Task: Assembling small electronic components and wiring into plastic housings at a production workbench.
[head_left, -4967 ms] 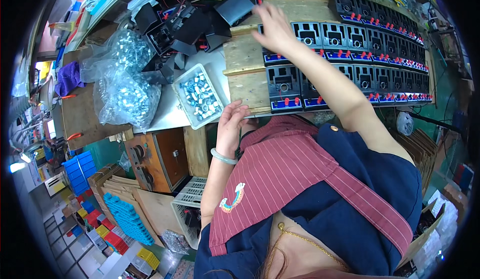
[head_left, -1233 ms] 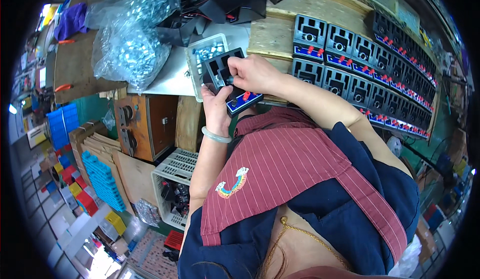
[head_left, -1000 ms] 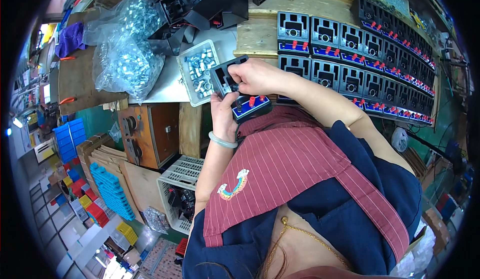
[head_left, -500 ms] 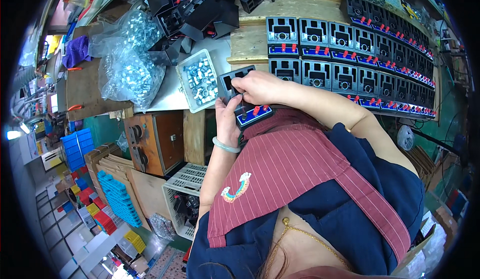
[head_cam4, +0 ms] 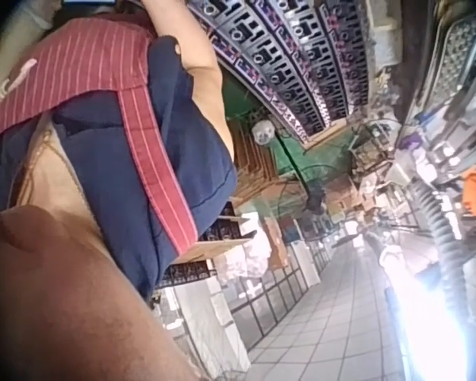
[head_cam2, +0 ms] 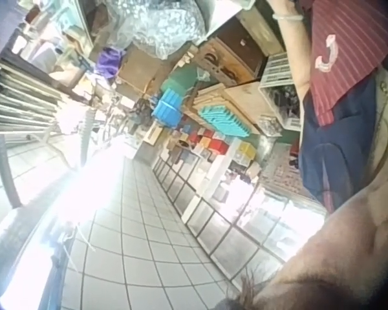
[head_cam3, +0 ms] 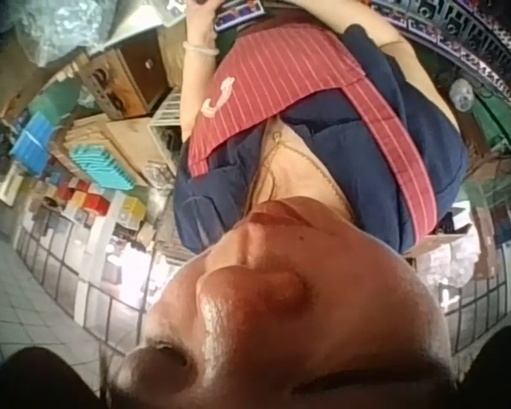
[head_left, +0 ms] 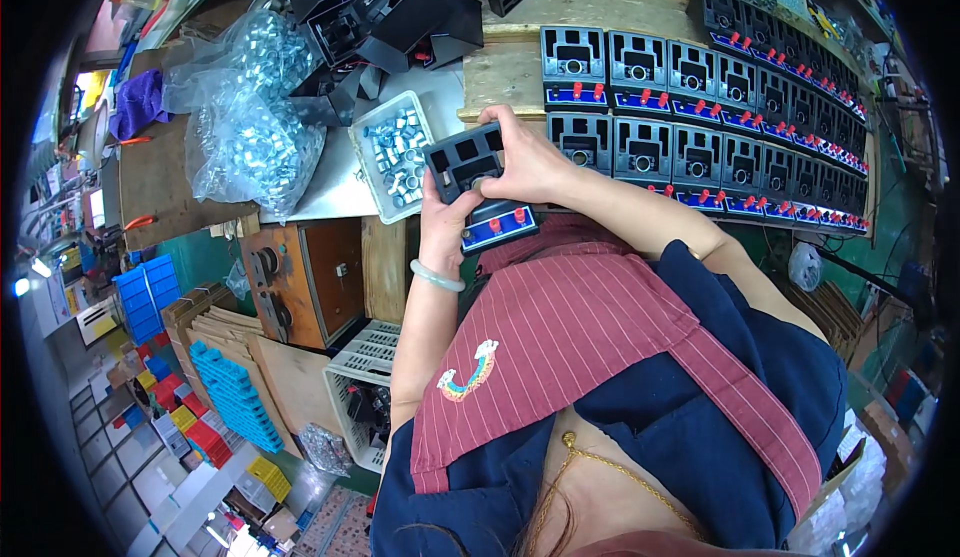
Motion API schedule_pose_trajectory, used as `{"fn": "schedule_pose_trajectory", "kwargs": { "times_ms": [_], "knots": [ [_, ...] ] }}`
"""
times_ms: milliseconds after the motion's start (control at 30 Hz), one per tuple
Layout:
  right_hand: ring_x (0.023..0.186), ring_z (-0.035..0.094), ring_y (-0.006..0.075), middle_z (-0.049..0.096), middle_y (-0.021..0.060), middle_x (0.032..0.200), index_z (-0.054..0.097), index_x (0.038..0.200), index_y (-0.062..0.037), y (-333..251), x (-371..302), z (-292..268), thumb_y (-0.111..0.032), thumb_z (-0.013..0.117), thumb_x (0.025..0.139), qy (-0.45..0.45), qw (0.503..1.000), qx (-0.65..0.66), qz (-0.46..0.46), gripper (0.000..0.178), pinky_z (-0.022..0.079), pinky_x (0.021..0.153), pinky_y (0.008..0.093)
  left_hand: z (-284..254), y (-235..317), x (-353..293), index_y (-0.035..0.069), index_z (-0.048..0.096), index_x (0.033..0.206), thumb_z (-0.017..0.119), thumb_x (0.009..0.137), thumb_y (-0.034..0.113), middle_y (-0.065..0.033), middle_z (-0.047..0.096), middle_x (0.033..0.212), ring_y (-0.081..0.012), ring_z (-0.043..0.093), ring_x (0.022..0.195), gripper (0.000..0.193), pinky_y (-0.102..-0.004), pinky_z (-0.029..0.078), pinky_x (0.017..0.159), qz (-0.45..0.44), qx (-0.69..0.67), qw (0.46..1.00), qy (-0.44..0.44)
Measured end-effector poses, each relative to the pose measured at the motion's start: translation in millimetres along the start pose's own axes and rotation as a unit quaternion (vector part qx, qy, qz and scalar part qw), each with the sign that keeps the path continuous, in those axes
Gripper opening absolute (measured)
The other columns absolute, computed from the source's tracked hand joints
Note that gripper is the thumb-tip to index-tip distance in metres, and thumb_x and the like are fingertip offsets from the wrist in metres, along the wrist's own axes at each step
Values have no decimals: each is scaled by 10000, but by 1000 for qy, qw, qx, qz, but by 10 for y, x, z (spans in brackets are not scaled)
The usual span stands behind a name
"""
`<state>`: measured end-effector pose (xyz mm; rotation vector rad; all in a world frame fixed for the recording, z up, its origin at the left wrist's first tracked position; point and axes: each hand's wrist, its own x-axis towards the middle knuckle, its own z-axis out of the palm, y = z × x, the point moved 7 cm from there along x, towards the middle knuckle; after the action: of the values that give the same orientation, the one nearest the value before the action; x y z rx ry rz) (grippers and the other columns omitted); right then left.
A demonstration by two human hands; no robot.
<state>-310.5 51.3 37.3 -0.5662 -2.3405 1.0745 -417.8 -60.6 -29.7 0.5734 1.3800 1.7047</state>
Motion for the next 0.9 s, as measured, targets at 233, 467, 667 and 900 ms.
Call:
{"fn": "schedule_pose_trajectory", "kwargs": {
  "times_ms": [233,467,667,900],
  "knots": [
    [1086,541,398,549,242,1107,398,1245,-40,495,247,13,-162,773,621,57,992,-113,-14,739,426,945,428,-230,4,244,27,171,1481,781,782,180,-199,458,1309,-290,459,1241,940,-397,402,1022,47,279,959,24],
    [1119,509,380,534,219,1191,523,1190,-29,-237,1472,-648,-360,689,772,267,951,-132,-86,558,421,956,435,-124,-156,100,32,398,1388,628,909,103,-143,522,1314,-209,511,1189,536,-322,392,1022,-5,173,971,-164],
    [525,652,164,703,115,726,684,1007,20,27,2282,-853,-229,556,796,58,986,-107,113,351,550,581,325,-203,133,62,51,466,1341,560,958,189,-134,612,1195,-204,583,1085,418,-307,447,935,-37,78,994,-73],
    [895,675,245,697,64,998,686,1080,-139,-847,725,-564,19,595,768,29,928,-134,-347,361,549,752,327,157,222,-133,1,305,1433,326,918,674,-346,471,1312,-446,616,1034,848,-503,539,850,-250,-305,856,-335]
  ]
}}
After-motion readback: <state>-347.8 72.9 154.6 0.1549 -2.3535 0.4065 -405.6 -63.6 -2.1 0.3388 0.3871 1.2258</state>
